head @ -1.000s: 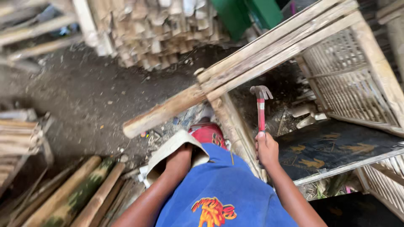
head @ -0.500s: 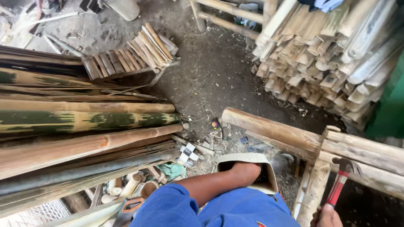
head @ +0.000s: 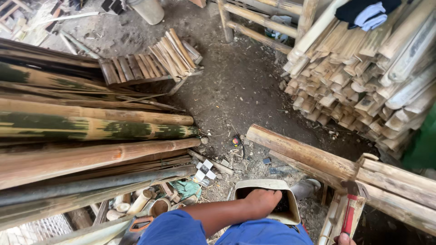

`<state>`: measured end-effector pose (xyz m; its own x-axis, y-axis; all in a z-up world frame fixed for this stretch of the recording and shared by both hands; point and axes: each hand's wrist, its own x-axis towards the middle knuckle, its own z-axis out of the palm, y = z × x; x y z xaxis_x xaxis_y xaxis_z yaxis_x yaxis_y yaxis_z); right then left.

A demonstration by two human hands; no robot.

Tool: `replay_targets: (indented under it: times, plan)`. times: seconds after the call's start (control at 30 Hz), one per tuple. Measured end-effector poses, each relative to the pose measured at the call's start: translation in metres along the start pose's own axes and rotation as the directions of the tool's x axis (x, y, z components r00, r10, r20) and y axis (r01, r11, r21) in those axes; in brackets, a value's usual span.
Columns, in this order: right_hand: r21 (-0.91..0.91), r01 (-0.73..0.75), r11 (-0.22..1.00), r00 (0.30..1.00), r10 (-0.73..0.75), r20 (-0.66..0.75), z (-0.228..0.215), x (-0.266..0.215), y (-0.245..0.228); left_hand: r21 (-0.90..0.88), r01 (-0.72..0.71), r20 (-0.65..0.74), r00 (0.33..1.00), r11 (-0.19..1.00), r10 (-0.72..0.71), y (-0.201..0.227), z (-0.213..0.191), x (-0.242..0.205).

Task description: The person uses a hammer to drive nails into bamboo strips, securing them to a frame. They repeatedly reposition the strips and hammer at different points along the frame to attach them.

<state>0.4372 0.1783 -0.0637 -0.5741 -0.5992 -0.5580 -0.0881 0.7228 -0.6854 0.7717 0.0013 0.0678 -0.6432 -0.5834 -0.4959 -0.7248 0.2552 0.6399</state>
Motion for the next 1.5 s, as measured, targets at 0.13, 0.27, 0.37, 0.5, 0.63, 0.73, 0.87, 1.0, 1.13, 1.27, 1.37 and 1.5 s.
replay_targets:
  times: [0.13,0.27,0.37,0.5,0.63,0.73,0.87,1.0,1.13,1.27,1.37,1.5]
  plan:
    - [0.038,-0.138,0.990,0.990,0.137,0.026,-0.012,-0.041,-0.024,-0.030,-0.132,-0.050,0.990,0.991,0.130,0.030,-0.016,-0.013]
    - [0.025,-0.165,0.986,0.986,0.166,-0.012,-0.023,-0.096,-0.058,-0.162,-0.568,-0.470,0.764,0.807,0.443,0.050,0.001,0.041]
    - [0.126,-0.287,0.950,0.954,0.295,-0.051,-0.030,-0.111,-0.068,-0.345,-0.478,-0.515,0.816,0.808,0.263,0.082,0.039,0.098]
    - [0.109,-0.294,0.949,0.946,0.305,-0.105,-0.042,-0.110,-0.084,-0.507,-0.395,-0.547,0.834,0.766,0.067,0.108,0.076,0.179]
    - [0.003,-0.211,0.977,0.966,0.209,-0.155,-0.048,-0.087,-0.098,-0.546,-0.290,-0.619,0.772,0.786,-0.144,0.114,0.109,0.236]
    - [-0.154,-0.102,0.983,0.982,0.075,-0.175,-0.051,-0.070,-0.108,-0.549,-0.267,-0.654,0.728,0.792,-0.208,0.114,0.131,0.262]
    - [-0.191,-0.164,0.968,0.981,0.139,-0.137,-0.050,-0.052,-0.117,-0.553,-0.294,-0.668,0.716,0.780,-0.204,0.115,0.153,0.280]
    - [-0.225,-0.143,0.964,0.986,0.119,-0.117,-0.051,-0.047,-0.126,-0.472,-0.266,-0.678,0.719,0.841,-0.153,0.123,0.167,0.287]
    - [-0.317,-0.055,0.947,0.995,0.027,-0.092,-0.050,-0.053,-0.137,-0.425,-0.224,-0.667,0.733,0.877,-0.136,0.122,0.172,0.288]
    - [-0.345,0.152,0.926,0.984,-0.176,-0.040,-0.053,-0.060,-0.146,-0.423,-0.298,-0.681,0.728,0.856,-0.083,0.119,0.171,0.291]
    - [-0.384,0.228,0.895,0.968,-0.251,-0.008,-0.047,-0.056,-0.147,-0.413,-0.278,-0.669,0.739,0.867,-0.082,0.117,0.171,0.291]
    - [-0.502,0.129,0.855,0.984,-0.171,-0.039,-0.038,-0.046,-0.150,-0.336,-0.346,-0.711,0.703,0.876,0.004,0.115,0.167,0.287]
